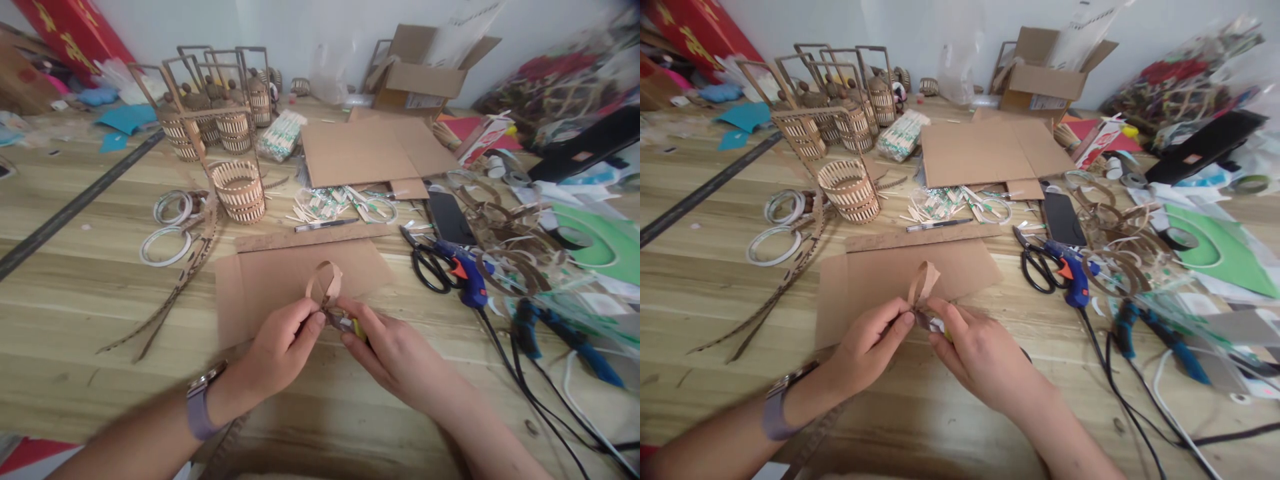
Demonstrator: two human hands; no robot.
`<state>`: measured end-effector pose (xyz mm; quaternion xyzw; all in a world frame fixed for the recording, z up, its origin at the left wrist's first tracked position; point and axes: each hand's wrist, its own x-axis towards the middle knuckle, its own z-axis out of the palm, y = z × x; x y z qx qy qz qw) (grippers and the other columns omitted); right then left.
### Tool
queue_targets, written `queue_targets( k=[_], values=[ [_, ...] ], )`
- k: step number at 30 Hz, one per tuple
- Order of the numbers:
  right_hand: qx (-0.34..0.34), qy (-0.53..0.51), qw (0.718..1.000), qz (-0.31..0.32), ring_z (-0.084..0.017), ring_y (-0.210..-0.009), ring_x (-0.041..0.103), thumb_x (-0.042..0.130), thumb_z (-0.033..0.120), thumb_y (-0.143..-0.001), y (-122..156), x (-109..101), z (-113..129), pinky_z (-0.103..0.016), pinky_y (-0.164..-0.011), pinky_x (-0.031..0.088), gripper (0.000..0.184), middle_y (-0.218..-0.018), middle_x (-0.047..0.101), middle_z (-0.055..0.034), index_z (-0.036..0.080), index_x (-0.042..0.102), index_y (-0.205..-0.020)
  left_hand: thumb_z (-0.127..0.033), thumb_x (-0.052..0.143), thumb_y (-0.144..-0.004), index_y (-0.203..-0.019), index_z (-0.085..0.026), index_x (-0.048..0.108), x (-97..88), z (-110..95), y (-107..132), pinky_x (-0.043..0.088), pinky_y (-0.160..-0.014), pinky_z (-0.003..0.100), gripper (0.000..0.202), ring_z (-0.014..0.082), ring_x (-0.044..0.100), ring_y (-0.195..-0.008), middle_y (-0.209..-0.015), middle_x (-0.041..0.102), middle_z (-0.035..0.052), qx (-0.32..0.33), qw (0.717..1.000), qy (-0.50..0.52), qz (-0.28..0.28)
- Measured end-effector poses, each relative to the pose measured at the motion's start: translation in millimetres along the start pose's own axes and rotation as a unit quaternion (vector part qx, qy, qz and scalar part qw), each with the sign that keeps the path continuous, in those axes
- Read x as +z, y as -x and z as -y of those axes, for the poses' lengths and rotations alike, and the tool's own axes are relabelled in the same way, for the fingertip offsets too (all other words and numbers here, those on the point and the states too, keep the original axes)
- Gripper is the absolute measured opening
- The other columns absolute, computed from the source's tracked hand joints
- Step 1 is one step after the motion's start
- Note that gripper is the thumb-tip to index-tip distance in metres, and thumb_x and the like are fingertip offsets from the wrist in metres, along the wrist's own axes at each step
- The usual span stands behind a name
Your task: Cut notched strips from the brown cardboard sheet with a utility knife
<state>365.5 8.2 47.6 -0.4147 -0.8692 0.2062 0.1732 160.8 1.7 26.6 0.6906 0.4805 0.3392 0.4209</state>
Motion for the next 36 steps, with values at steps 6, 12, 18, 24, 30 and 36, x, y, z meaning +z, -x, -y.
queue_targets(
  k=[6, 12, 18, 24, 30, 36],
  values=[
    [-0.003, 0.003, 1.0, 0.004, -0.021, -0.086, 0.074, 0.043, 0.021, -0.099, 0.5, -1.0, -0.5, -0.031, -0.069, 0.058, 0.029, -0.105, 0.076, -0.0093, 0.018, 0.052, -0.126, -0.034, 0.039, -0.101, -0.072, -0.021, 0.041, -2.5, -0.2, -1.9, 0.032, -0.058, 0.024, 0.031, 0.0112, 0.041, -0.059, -0.064, 0.042, -0.0054, -0.001, 1.0, 0.001, 0.001],
    [0.004, 0.018, 1.0, -0.002, -0.02, -0.081, 0.074, 0.044, 0.022, -0.099, 0.7, 1.7, -0.9, -0.029, -0.065, 0.057, 0.026, -0.1, 0.076, -0.0077, 0.019, 0.053, -0.124, -0.034, 0.039, -0.101, -0.072, -0.021, 0.042, -2.2, 0.6, -1.1, 0.033, -0.058, 0.024, 0.032, 0.0113, 0.041, -0.06, -0.064, 0.043, -0.0051, 0.001, 1.0, 0.0, 0.007],
    [-0.001, 0.005, 1.0, -0.002, -0.019, -0.084, 0.074, 0.042, 0.022, -0.1, 0.5, 1.6, -0.6, -0.029, -0.068, 0.057, 0.027, -0.102, 0.076, -0.0087, 0.02, 0.056, -0.122, -0.034, 0.039, -0.101, -0.073, -0.021, 0.043, -1.8, 0.1, -1.3, 0.034, -0.059, 0.024, 0.031, 0.0117, 0.042, -0.061, -0.066, 0.044, -0.0043, 0.008, 1.0, -0.002, 0.007],
    [-0.001, -0.007, 1.0, -0.005, -0.018, -0.08, 0.073, 0.041, 0.022, -0.101, -0.2, 1.8, 1.5, -0.027, -0.066, 0.056, 0.025, -0.095, 0.075, -0.0073, 0.02, 0.058, -0.12, -0.034, 0.039, -0.101, -0.074, -0.021, 0.044, -1.5, 0.1, -0.6, 0.035, -0.06, 0.024, 0.031, 0.0121, 0.044, -0.062, -0.067, 0.047, -0.0033, 0.011, 1.0, -0.001, 0.008],
    [-0.003, 0.021, 0.999, -0.04, -0.019, -0.073, 0.072, 0.043, 0.024, -0.1, 1.7, 5.3, 0.5, -0.027, -0.061, 0.054, 0.027, -0.092, 0.075, -0.0085, 0.017, 0.053, -0.125, -0.038, 0.04, -0.1, -0.071, -0.021, 0.042, -4.4, -2.6, -3.2, 0.033, -0.056, 0.024, 0.034, 0.0111, 0.039, -0.058, -0.062, 0.041, -0.0052, -0.02, 0.999, 0.031, 0.016],
    [-0.018, -0.004, 1.0, -0.003, -0.019, -0.083, 0.072, 0.043, 0.021, -0.1, 0.6, 3.1, -0.8, -0.029, -0.07, 0.057, 0.025, -0.096, 0.074, -0.0083, 0.02, 0.059, -0.119, -0.04, 0.04, -0.099, -0.069, -0.021, 0.042, -6.2, -5.9, -4.9, 0.033, -0.056, 0.023, 0.036, 0.0107, 0.037, -0.058, -0.062, 0.038, -0.0055, -0.035, 0.997, 0.056, 0.032]
  ],
)
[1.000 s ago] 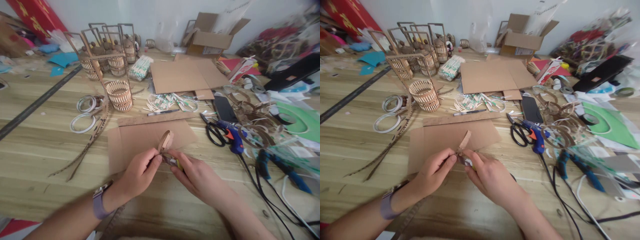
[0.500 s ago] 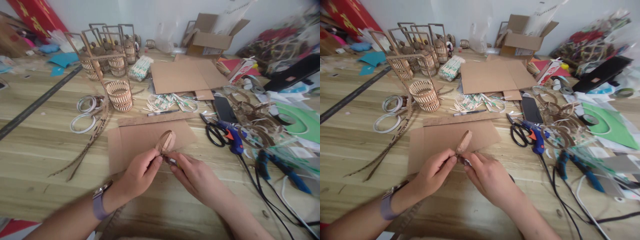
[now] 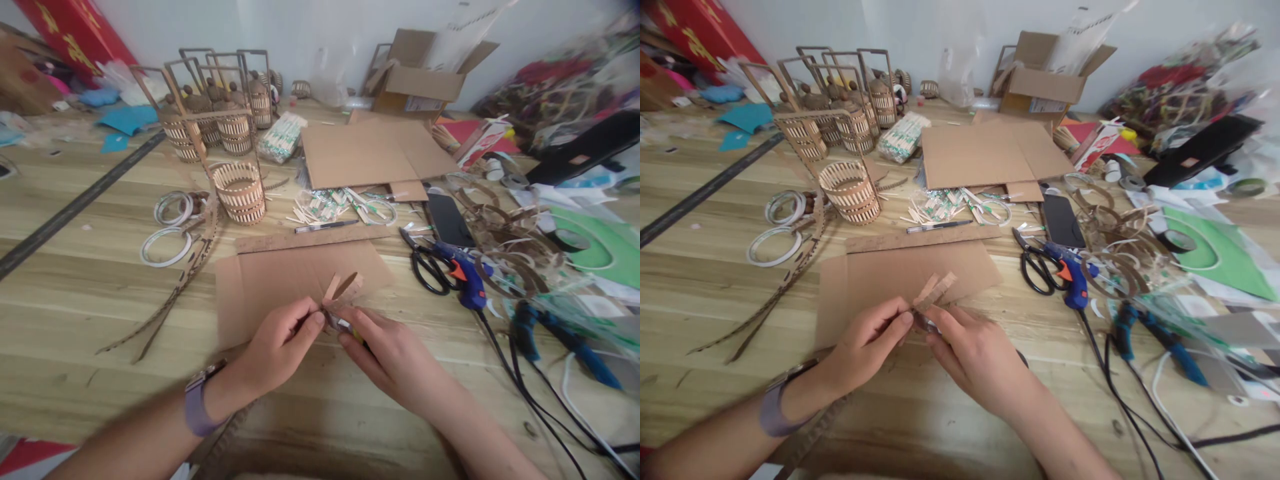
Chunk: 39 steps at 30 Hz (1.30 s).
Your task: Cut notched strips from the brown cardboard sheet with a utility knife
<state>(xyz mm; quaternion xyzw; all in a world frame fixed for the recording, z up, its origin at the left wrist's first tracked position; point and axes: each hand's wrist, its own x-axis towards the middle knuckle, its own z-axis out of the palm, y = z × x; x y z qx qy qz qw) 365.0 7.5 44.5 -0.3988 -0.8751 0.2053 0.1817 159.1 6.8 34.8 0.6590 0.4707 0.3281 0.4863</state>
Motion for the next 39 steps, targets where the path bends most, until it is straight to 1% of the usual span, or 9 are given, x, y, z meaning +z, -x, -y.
queue_targets(
  k=[5, 11, 14, 19, 22, 24, 27, 32, 39],
  values=[
    [0.023, -0.041, 0.999, -0.006, -0.018, -0.08, 0.071, 0.043, 0.023, -0.1, -1, -2, 2, -0.027, -0.066, 0.055, 0.028, -0.094, 0.074, -0.0066, 0.021, 0.061, -0.121, -0.039, 0.039, -0.099, -0.073, -0.021, 0.046, 0.2, -2, 1, 0.035, -0.057, 0.023, 0.033, 0.0114, 0.04, -0.061, -0.064, 0.043, -0.0043, 0.008, 1.0, -0.005, 0.0],
    [0.051, -0.122, 0.991, 0.008, -0.018, -0.099, 0.072, 0.04, 0.027, -0.103, -1, -8, 6, -0.027, -0.08, 0.057, 0.029, -0.109, 0.075, -0.0077, 0.023, 0.06, -0.123, -0.038, 0.041, -0.1, -0.076, -0.02, 0.05, 1.5, 2, 1, 0.036, -0.059, 0.023, 0.031, 0.0113, 0.042, -0.062, -0.066, 0.045, -0.0045, 0.017, 1.0, -0.003, 0.002],
    [0.078, -0.132, 0.988, 0.01, -0.016, -0.088, 0.074, 0.036, 0.03, -0.105, -1, -11, 5, -0.025, -0.074, 0.057, 0.033, -0.1, 0.077, -0.0052, 0.022, 0.058, -0.128, -0.039, 0.042, -0.099, -0.078, -0.02, 0.052, 1.1, 4, 1, 0.036, -0.06, 0.023, 0.031, 0.0117, 0.044, -0.064, -0.067, 0.047, -0.0041, 0.006, 1.0, -0.01, -0.005],
    [0.144, 0.024, 0.989, -0.036, -0.023, -0.085, 0.076, 0.034, 0.034, -0.104, -2, -7, -9, -0.031, -0.065, 0.056, 0.036, -0.102, 0.078, -0.0084, 0.019, 0.056, -0.128, -0.043, 0.044, -0.097, -0.081, -0.02, 0.055, 0.1, 2, -1, 0.032, -0.053, 0.023, 0.031, 0.0107, 0.039, -0.056, -0.062, 0.043, -0.0058, -0.068, 0.997, 0.031, -0.028],
    [0.189, 0.129, 0.973, -0.033, -0.026, -0.074, 0.074, 0.039, 0.037, -0.103, -3, 0, -19, -0.033, -0.055, 0.052, 0.034, -0.09, 0.078, -0.0074, 0.019, 0.057, -0.124, -0.045, 0.046, -0.095, -0.083, -0.019, 0.056, 0.4, 1, -2, 0.031, -0.05, 0.023, 0.03, 0.0102, 0.037, -0.053, -0.061, 0.044, -0.0061, -0.089, 0.994, 0.054, -0.033],
    [0.177, 0.181, 0.966, -0.053, -0.027, -0.077, 0.074, 0.043, 0.036, -0.102, -3, 3, -21, -0.035, -0.059, 0.053, 0.031, -0.091, 0.076, -0.0088, 0.018, 0.059, -0.121, -0.045, 0.047, -0.095, -0.083, -0.019, 0.056, 0.5, 1, -2, 0.031, -0.05, 0.022, 0.03, 0.0099, 0.037, -0.053, -0.061, 0.045, -0.006, -0.087, 0.994, 0.062, -0.03],
    [0.107, 0.212, 0.962, -0.134, -0.029, -0.093, 0.071, 0.048, 0.035, -0.1, -2, 6, -18, -0.041, -0.075, 0.055, 0.027, -0.103, 0.073, -0.0135, 0.017, 0.063, -0.115, -0.044, 0.047, -0.095, -0.082, -0.019, 0.055, 0.3, 2, -1, 0.031, -0.05, 0.022, 0.03, 0.0098, 0.038, -0.054, -0.061, 0.045, -0.0063, -0.079, 0.994, 0.07, -0.022],
    [-0.022, 0.073, 0.974, -0.215, -0.023, -0.092, 0.068, 0.061, 0.027, -0.096, 0, 8, -3, -0.037, -0.077, 0.057, 0.018, -0.1, 0.07, -0.0106, 0.02, 0.065, -0.111, -0.037, 0.049, -0.096, -0.084, -0.019, 0.059, 1.2, 5, 3, 0.035, -0.054, 0.021, 0.024, 0.0101, 0.044, -0.059, -0.065, 0.049, -0.0054, -0.04, 0.998, 0.039, -0.018],
    [-0.021, -0.037, 0.976, -0.214, -0.02, -0.086, 0.07, 0.069, 0.027, -0.09, -3, 11, 6, -0.033, -0.073, 0.057, 0.009, -0.091, 0.075, -0.0034, 0.025, 0.069, -0.099, -0.029, 0.048, -0.098, -0.082, -0.018, 0.058, 5.4, 4, 6, 0.038, -0.059, 0.02, 0.022, 0.0105, 0.051, -0.064, -0.071, 0.057, -0.0028, 0.055, 0.998, -0.033, 0.013]
  ],
)
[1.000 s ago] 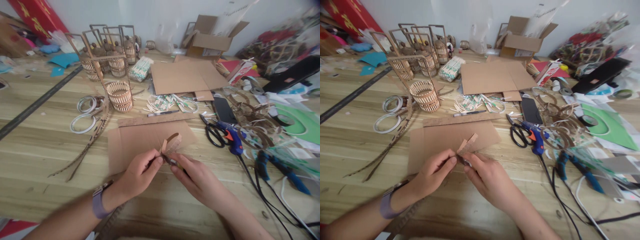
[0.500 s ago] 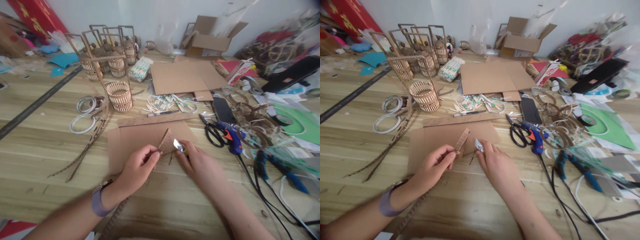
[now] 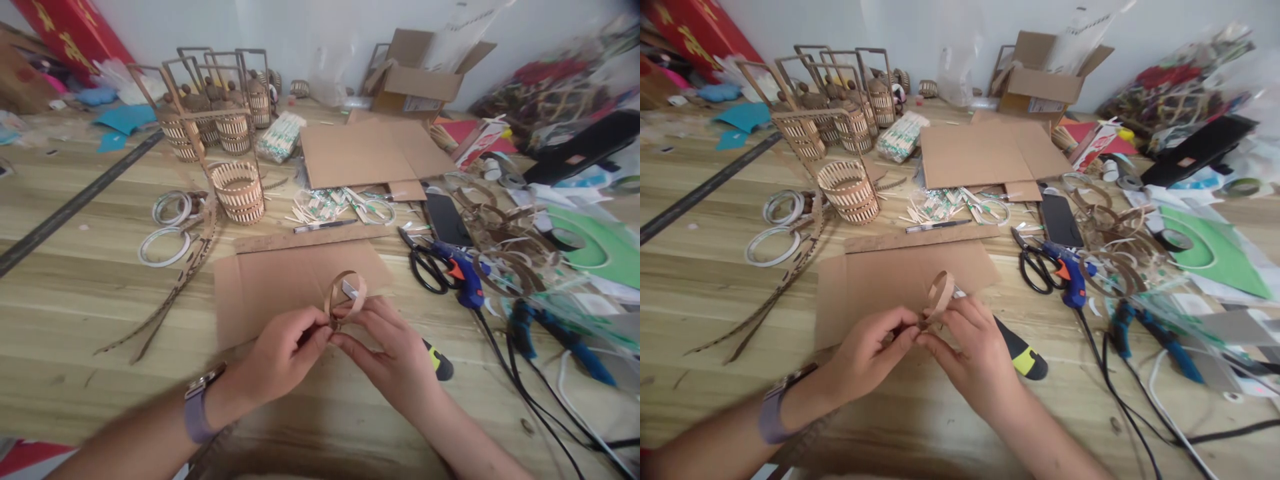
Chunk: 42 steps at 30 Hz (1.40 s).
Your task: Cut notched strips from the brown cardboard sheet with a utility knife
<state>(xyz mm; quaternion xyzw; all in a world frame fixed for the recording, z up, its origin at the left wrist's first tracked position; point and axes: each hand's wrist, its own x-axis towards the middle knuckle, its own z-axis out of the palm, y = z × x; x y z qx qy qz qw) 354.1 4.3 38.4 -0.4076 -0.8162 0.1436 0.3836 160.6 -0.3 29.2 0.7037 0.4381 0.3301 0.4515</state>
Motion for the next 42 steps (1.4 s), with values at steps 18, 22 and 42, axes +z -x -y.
queue_targets(
  k=[18, 22, 42],
  values=[
    [0.094, -0.137, 0.986, -0.027, -0.016, -0.075, 0.069, 0.067, 0.013, -0.082, -1, 4, 9, -0.028, -0.07, 0.055, 0.013, -0.079, 0.074, 0.0012, 0.025, 0.068, -0.078, -0.013, 0.05, -0.09, -0.079, -0.017, 0.058, -1.4, -5, 1, 0.044, -0.067, 0.02, 0.014, 0.0112, 0.056, -0.074, -0.083, 0.061, 0.0026, 0.129, 0.991, -0.016, -0.028],
    [0.147, -0.219, 0.964, -0.023, -0.017, -0.075, 0.068, 0.07, 0.015, -0.081, 0, 6, 8, -0.029, -0.07, 0.056, 0.012, -0.078, 0.073, 0.0006, 0.025, 0.069, -0.074, -0.013, 0.051, -0.089, -0.077, -0.017, 0.057, -1.9, -5, 1, 0.045, -0.067, 0.02, 0.014, 0.0116, 0.057, -0.073, -0.08, 0.06, 0.0019, 0.123, 0.992, 0.004, -0.023],
    [0.093, -0.085, 0.992, -0.028, -0.019, -0.079, 0.071, 0.061, 0.017, -0.089, 3, 6, 11, -0.033, -0.077, 0.057, 0.01, -0.084, 0.075, -0.0009, 0.026, 0.065, -0.088, -0.028, 0.048, -0.096, -0.074, -0.018, 0.053, -3.0, -6, 0, 0.04, -0.063, 0.023, 0.025, 0.0126, 0.051, -0.07, -0.076, 0.054, 0.0003, 0.029, 0.999, 0.04, 0.002]
  ],
)
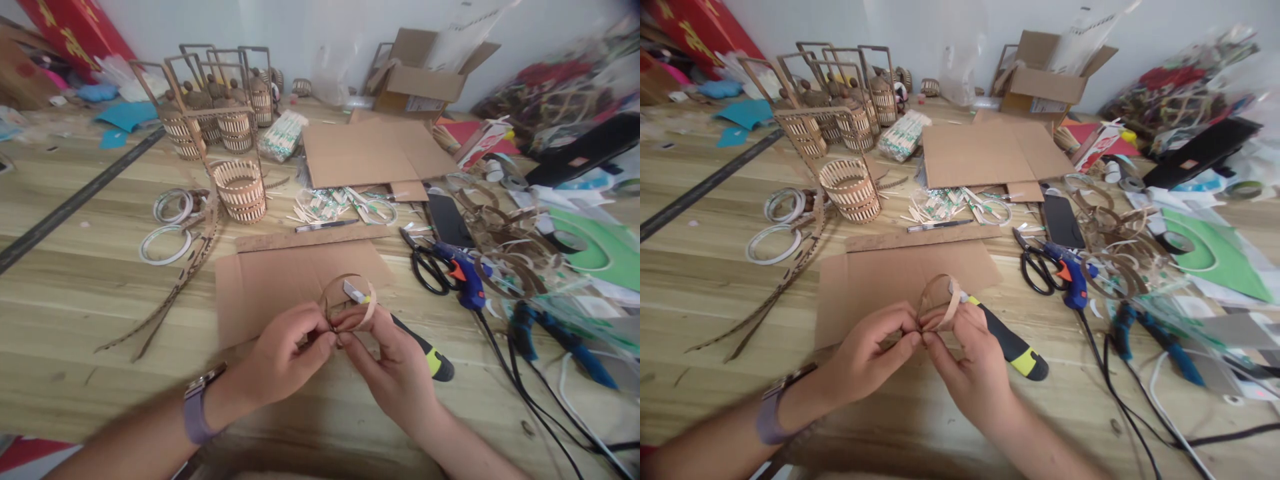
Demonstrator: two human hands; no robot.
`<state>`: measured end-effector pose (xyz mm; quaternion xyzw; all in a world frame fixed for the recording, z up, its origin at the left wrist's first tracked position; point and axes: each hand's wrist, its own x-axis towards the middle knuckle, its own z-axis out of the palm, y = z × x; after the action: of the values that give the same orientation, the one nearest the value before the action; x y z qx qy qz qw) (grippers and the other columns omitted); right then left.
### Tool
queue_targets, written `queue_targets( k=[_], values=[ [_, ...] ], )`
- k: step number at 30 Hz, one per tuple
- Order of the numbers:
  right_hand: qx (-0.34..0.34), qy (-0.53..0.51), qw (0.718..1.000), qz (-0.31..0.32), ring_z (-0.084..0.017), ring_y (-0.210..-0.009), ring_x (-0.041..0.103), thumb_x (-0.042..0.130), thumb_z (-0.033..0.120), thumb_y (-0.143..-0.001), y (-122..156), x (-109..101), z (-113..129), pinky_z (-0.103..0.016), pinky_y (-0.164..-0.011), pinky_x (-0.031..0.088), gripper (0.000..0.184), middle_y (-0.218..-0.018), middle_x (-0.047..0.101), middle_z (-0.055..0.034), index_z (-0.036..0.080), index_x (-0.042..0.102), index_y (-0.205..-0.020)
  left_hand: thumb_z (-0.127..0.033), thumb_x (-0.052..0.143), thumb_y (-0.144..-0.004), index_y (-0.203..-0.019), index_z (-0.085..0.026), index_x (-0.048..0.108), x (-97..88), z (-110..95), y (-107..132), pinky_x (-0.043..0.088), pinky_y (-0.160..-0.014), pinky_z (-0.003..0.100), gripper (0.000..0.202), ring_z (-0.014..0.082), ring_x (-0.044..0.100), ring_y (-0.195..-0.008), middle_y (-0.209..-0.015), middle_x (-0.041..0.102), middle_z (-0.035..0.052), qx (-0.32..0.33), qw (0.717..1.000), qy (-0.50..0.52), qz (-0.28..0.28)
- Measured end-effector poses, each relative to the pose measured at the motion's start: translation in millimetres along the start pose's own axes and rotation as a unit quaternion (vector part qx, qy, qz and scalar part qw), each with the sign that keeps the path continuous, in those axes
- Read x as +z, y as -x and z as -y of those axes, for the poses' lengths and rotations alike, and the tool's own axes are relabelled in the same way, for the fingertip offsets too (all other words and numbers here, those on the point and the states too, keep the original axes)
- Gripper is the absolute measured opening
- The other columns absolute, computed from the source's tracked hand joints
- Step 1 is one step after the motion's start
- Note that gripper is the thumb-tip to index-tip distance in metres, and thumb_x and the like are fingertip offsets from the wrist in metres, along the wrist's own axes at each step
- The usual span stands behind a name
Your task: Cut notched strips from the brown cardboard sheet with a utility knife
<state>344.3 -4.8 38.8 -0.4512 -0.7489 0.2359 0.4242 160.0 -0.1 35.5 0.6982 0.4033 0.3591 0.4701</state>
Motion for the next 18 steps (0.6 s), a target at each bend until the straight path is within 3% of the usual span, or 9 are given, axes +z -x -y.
queue_targets(
  k=[7, 11, 18],
  values=[
    [0.071, -0.077, 0.994, 0.014, -0.018, -0.08, 0.071, 0.059, 0.022, -0.091, 5, 1, -4, -0.03, -0.074, 0.057, 0.009, -0.085, 0.074, -0.0014, 0.026, 0.067, -0.089, -0.02, 0.047, -0.092, -0.069, -0.019, 0.047, -0.2, -1, 1, 0.037, -0.062, 0.023, 0.023, 0.0114, 0.047, -0.067, -0.071, 0.049, -0.0017, 0.029, 1.0, -0.01, -0.003],
    [0.124, -0.161, 0.978, 0.038, -0.018, -0.083, 0.072, 0.059, 0.028, -0.094, 3, 2, -7, -0.03, -0.076, 0.058, 0.01, -0.089, 0.075, -0.0031, 0.024, 0.068, -0.09, -0.019, 0.047, -0.091, -0.068, -0.019, 0.044, -1.4, -1, -1, 0.036, -0.061, 0.022, 0.023, 0.0106, 0.045, -0.066, -0.071, 0.047, -0.0024, 0.028, 1.0, 0.001, 0.007],
    [0.163, -0.265, 0.949, 0.045, -0.017, -0.074, 0.071, 0.059, 0.039, -0.094, -6, -1, -3, -0.028, -0.069, 0.059, 0.021, -0.079, 0.074, -0.0028, 0.023, 0.066, -0.081, -0.021, 0.048, -0.089, -0.067, -0.019, 0.044, -3.4, 1, -1, 0.036, -0.06, 0.022, 0.022, 0.0109, 0.046, -0.068, -0.074, 0.049, -0.0012, 0.016, 0.999, 0.039, 0.029]
  ],
)
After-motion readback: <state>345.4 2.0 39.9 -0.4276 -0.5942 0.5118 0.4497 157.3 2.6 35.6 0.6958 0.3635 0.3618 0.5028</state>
